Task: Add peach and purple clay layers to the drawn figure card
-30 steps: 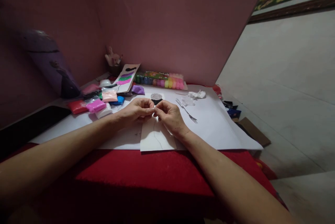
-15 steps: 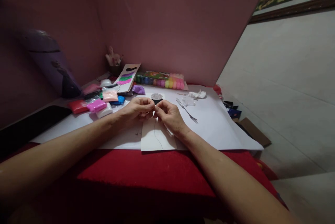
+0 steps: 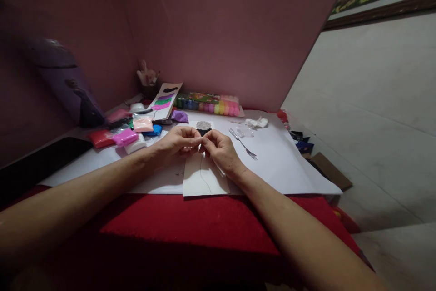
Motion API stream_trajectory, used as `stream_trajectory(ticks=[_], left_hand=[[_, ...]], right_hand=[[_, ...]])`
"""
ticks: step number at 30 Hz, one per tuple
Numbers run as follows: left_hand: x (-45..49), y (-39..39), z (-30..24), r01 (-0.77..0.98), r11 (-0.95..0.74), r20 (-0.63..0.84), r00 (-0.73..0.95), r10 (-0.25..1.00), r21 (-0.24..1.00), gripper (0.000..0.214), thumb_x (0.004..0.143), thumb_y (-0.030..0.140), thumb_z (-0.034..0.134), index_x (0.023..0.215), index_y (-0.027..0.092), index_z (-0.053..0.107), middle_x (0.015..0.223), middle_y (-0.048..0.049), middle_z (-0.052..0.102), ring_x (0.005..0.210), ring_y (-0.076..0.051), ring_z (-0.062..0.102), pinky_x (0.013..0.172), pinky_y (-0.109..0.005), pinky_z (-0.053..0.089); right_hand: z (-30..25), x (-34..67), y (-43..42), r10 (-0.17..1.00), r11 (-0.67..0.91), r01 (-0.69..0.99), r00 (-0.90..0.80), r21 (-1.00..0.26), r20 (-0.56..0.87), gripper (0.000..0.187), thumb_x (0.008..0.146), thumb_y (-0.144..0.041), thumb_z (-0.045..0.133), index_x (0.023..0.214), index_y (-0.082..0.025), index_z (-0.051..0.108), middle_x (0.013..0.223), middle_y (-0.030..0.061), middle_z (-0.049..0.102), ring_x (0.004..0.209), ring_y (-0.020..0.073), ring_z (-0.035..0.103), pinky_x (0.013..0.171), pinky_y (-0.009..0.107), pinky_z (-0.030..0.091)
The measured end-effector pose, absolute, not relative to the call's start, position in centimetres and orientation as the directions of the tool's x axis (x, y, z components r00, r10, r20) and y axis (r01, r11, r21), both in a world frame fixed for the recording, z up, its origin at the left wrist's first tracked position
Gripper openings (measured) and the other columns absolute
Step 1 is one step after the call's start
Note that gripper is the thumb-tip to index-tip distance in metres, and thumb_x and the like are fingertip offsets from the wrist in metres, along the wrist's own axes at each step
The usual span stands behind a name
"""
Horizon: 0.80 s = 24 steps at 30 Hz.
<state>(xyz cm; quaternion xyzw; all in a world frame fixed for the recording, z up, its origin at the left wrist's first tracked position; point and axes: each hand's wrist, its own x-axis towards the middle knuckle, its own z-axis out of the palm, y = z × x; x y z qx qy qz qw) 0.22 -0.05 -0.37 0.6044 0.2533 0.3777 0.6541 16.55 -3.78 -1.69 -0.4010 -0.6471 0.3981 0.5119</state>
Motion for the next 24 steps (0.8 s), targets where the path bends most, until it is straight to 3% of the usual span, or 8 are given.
stream_trajectory(ticks=[11,24], left_hand=[[0.2,-0.51,0.18,-0.122,-0.047,0.108,0.561,0.821,0.991,0.041,0.057,0.044,0.085,0.063,0.012,0.06,0.047,0.0002,0.055,0.038,-0.004,0.038,0.037,-0.019,0.023],[0.29,-0.62,0.18,-0.164,-0.01,0.101,0.559,0.823,0.986,0.028,0.063,0.032,0.08,0.063,0.012,0.061,0.052,-0.0013,0.06,0.039,-0.005,0.043,0.037,-0.018,0.022]], right_hand=[[-1.61,16.43,-3.83,0.924,0.372,0.151,-0.147,-0.916,0.352,0.032,0.081,-0.048,0.067,0.074,-0.019,0.055,0.064,0.0001,0.063,0.05,0.0087,0.049,0.045,0.023,0.038],[-1.54,16.41,-4.0,0.925,0.362,0.109,-0.164,-0.926,0.342,0.036,0.08,-0.051,0.069,0.075,-0.019,0.055,0.063,-0.0019,0.06,0.047,0.0076,0.046,0.043,0.022,0.036]])
